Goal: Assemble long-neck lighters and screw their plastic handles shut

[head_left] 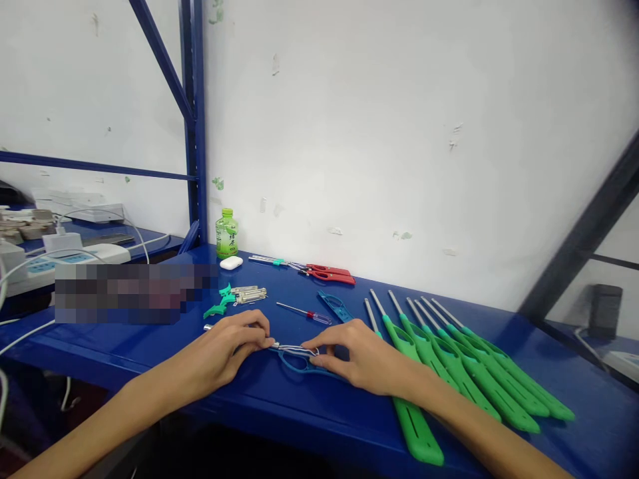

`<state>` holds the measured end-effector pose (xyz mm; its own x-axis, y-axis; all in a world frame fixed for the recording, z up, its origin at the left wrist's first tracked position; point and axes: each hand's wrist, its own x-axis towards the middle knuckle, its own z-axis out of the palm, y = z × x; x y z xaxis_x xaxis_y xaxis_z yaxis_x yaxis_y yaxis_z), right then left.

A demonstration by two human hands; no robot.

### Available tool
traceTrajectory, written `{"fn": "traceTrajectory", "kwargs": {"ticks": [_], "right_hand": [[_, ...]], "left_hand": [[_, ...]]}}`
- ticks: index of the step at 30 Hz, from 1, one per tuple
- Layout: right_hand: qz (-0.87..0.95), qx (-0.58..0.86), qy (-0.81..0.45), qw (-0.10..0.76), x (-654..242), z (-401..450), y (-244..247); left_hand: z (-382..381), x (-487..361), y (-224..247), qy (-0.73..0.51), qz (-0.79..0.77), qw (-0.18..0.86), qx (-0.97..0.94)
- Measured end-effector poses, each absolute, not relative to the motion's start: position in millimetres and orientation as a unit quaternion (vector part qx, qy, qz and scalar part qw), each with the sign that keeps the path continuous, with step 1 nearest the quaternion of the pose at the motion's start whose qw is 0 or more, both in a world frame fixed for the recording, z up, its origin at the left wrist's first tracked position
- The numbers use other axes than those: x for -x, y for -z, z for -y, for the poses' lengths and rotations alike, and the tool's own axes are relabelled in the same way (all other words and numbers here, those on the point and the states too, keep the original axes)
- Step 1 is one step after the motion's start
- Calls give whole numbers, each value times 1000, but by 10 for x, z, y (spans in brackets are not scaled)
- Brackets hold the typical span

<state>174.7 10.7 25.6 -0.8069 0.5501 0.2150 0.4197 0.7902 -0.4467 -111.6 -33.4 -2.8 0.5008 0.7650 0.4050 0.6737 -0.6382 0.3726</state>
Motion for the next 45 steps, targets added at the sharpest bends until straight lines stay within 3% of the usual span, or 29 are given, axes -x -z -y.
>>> {"fn": "traceTrajectory", "kwargs": {"ticks": [15,27,37,45], "right_hand": [[941,251,-159,164,-1753,-117,-280],[934,253,-160,193,-1765,-159,-235],[918,260,-220,202,-1767,-150,-257],[897,282,-270,208,-1752,-113,-290]], "left_hand": [[383,1102,84,-296,-434,99,-845],[399,1158,19,-345,-475,225,-778],[386,1125,-21,-350,-495,296,-739],[378,1159,10,-336,-486,271,-760]]}}
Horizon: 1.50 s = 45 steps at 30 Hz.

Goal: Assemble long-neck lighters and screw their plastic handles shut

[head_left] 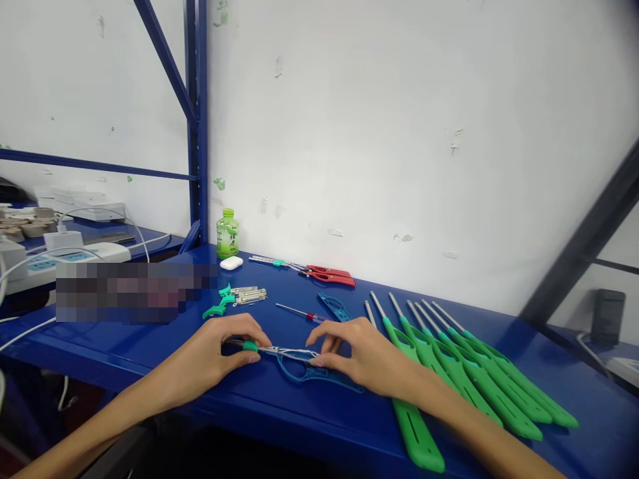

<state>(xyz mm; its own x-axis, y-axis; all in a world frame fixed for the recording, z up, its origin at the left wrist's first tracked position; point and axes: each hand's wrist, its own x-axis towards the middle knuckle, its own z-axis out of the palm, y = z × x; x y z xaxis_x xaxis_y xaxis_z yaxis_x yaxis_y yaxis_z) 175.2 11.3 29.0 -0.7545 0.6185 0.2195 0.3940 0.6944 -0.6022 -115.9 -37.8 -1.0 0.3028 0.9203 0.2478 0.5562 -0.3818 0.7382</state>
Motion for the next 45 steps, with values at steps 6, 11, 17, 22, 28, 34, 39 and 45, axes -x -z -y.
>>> {"fn": "traceTrajectory", "kwargs": {"ticks": [6,11,17,22,28,34,39,45], "right_hand": [[899,280,-269,202,-1751,-84,-323],[901,274,-285,180,-1771,-64,-358],[884,285,-322,186,-1769,-95,-339],[882,287,-318,197,-1776,-79,-344],[894,275,-300,188,-1763,-31,-364],[904,271,-278,177,-1759,-19,-368],[905,269,-278,177,-1769,-39,-351],[911,266,-258,182,-1761,-46,-370]], "left_hand": [[377,1149,2,-329,-481,245,-775],[380,1147,0,-330,-481,244,-775],[396,1142,-3,-328,-481,244,-776],[396,1143,8,-330,-482,242,-775],[381,1153,8,-326,-478,233,-782],[431,1106,-11,-317,-479,210,-791],[394,1215,-15,-365,-501,123,-775],[90,1710,-158,-311,-658,-16,-686]]}}
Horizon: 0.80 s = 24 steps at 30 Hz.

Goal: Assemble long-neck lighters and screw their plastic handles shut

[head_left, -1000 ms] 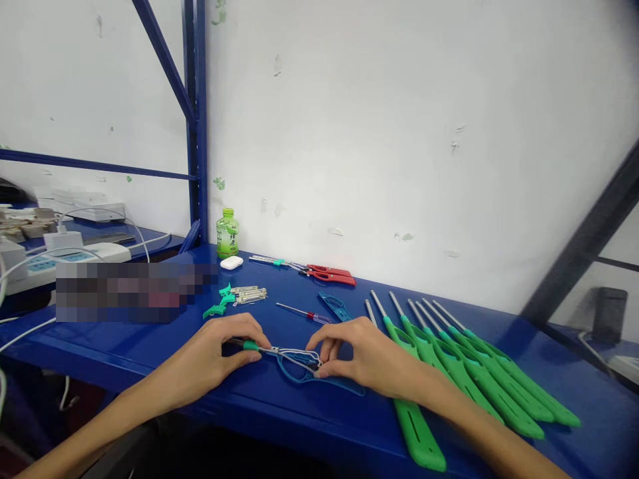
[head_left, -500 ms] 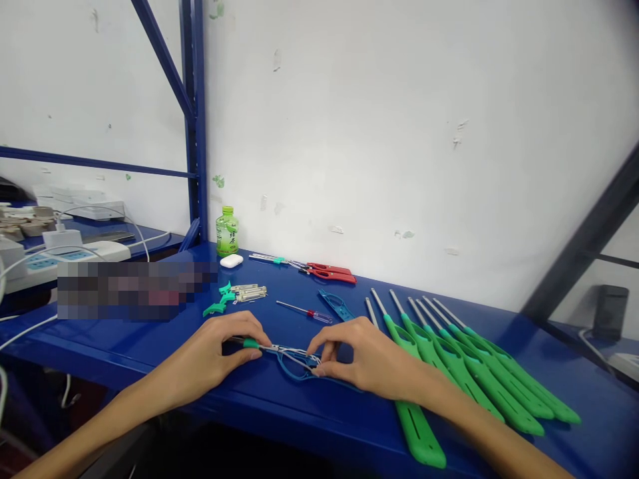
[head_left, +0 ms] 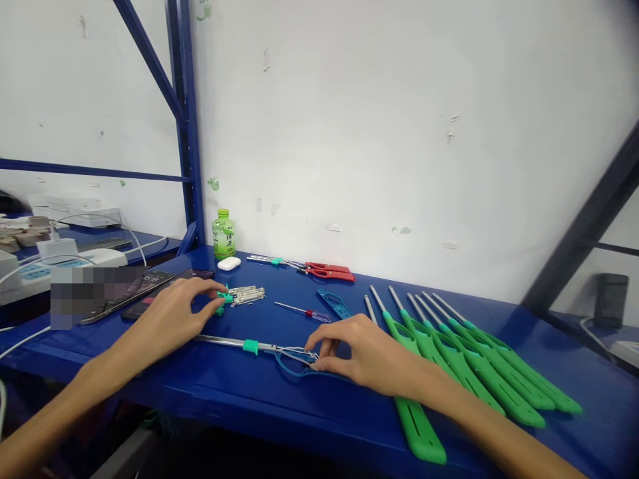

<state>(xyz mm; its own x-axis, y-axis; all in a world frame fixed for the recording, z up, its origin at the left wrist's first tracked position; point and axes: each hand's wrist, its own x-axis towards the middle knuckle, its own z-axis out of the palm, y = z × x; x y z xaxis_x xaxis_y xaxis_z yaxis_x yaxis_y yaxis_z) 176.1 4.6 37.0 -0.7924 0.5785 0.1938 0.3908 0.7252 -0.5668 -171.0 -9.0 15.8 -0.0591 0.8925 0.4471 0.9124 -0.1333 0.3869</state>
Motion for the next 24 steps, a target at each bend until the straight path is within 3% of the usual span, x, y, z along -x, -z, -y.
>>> {"fn": "traceTrajectory", "kwargs": {"ticks": [8,24], "right_hand": [[920,253,-228,197,-1773,-78,-357],[921,268,-208,193,-1779,-93,-331]], "left_hand": [[-172,1792,-248,225,699,-50,677],[-298,1829,-151,213,710,-43,670]]}}
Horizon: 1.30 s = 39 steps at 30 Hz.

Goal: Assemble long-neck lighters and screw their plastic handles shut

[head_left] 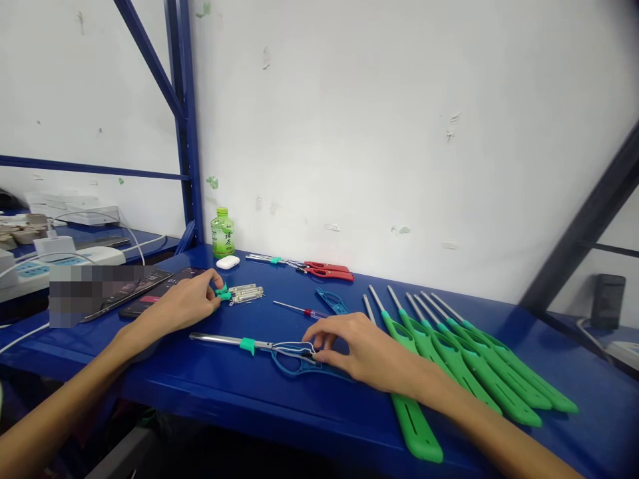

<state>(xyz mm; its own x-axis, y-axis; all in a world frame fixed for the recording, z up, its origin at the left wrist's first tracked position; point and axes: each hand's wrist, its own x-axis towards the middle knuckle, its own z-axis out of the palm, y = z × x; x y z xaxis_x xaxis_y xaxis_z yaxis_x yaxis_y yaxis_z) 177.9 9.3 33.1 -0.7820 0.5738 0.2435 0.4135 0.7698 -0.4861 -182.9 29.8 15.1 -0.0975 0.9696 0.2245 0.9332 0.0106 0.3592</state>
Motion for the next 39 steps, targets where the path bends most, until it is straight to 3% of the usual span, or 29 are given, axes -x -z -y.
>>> {"fn": "traceTrajectory", "kwargs": {"ticks": [22,28,39], "right_hand": [[911,242,-250,220,-1791,-144,-294],[915,243,-238,218,-1795,-138,-308],[904,248,-279,210,-1786,-125,-337]], "left_hand": [[74,1531,-387,-291,-671,9,-683],[483,1013,-206,-319,-523,112,-783],[455,771,22,-316,-473,92,-817]]}}
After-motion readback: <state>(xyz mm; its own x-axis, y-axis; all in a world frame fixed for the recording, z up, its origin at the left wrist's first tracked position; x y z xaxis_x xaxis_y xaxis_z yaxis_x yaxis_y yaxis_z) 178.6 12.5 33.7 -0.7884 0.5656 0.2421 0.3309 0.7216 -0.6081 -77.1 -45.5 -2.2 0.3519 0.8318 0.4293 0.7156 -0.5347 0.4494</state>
